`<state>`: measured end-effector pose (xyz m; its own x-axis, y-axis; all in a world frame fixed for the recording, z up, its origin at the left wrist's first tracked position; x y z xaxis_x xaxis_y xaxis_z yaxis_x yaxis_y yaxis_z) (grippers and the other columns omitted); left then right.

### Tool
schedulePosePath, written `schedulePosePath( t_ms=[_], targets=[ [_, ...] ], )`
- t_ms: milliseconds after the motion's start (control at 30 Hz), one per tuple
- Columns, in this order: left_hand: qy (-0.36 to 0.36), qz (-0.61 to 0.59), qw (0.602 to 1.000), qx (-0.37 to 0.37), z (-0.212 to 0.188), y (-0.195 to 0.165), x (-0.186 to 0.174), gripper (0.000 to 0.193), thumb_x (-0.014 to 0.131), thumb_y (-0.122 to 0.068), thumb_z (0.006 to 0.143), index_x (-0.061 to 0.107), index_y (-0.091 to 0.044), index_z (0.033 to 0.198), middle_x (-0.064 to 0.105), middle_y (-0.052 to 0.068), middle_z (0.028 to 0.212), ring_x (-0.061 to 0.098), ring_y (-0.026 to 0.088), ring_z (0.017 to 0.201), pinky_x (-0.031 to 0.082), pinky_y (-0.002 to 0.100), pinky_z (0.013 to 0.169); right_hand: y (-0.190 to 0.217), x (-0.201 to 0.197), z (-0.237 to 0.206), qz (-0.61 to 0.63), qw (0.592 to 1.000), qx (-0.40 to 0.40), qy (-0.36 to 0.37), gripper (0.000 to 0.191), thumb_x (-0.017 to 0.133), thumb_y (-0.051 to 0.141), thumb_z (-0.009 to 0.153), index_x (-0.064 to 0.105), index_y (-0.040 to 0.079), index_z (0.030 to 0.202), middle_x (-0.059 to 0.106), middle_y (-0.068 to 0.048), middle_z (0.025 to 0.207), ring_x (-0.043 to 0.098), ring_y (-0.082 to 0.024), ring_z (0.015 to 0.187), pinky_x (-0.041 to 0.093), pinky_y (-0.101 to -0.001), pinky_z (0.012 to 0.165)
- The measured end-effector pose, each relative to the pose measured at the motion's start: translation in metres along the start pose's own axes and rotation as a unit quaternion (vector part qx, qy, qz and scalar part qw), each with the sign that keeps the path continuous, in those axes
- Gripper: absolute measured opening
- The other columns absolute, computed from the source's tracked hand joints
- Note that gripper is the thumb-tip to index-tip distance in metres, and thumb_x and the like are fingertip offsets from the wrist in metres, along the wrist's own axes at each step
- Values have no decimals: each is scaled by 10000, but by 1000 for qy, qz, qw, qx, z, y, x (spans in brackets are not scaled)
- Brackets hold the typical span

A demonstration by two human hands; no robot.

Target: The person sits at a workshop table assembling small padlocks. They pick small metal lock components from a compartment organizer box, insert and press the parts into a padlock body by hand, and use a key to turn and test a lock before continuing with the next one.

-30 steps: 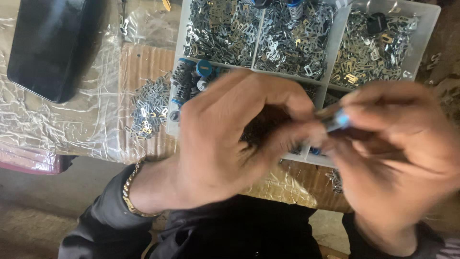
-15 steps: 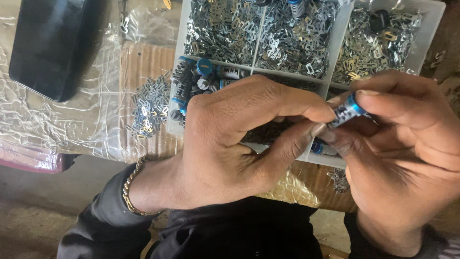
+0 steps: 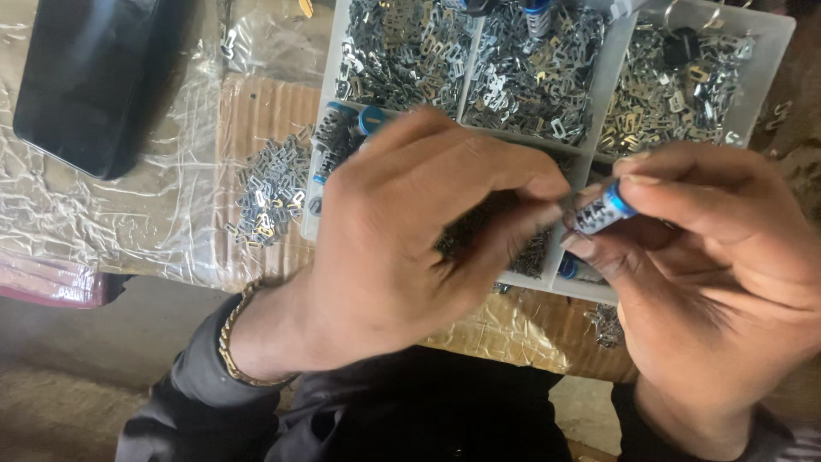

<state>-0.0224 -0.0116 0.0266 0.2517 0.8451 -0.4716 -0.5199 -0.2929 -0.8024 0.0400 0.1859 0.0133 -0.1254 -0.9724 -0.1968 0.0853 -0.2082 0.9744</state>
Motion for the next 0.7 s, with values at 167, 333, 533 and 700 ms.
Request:
schedulePosePath(
  t_ms=[167,333,533,700],
  targets=[
    [32,176,983,49,-2,4,9,255,830,-10,790,729,-40,1022,713,39,867,621,297,875,489,434,774,-1,2,-6,30,999,19,-14,372,744,-167,958,575,-23,1257,606,-178,1301,722,-200,1095,673,-276,980],
    [14,57,998,22,-16,9,6,216,791,19,962,675,-73,1118,711,16,1088,639,204,927,504,315,841,-2,-1,5,70,997,27,-8,426,731,-144,883,565,-9,1252,646,-179,1276,743,-203,1021,683,-274,899],
    [-25,115,989,90,-6,15,5,196,817,-20,975,699,-54,1128,718,74,1136,644,194,949,495,330,819,1,4,14,-100,991,-32,81,337,777,-69,910,639,-8,1212,691,-202,1243,760,-214,969,647,-225,718],
    [-19,237,960,149,-7,2,-14,122,808,-30,964,728,-42,1054,725,120,1129,648,204,989,501,359,835,0,-10,0,33,992,-87,89,329,753,-55,1019,616,21,1309,648,-177,1304,746,-200,1124,717,-254,931]
  ],
)
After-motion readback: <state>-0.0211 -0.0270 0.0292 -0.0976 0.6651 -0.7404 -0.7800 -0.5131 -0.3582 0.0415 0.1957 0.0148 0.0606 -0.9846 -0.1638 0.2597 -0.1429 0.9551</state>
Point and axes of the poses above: each hand's wrist, its own z-axis towards the middle knuckle, its own x-axis out of the palm, y = z × x, the point moved 1 cm from there along z, towards the middle knuckle
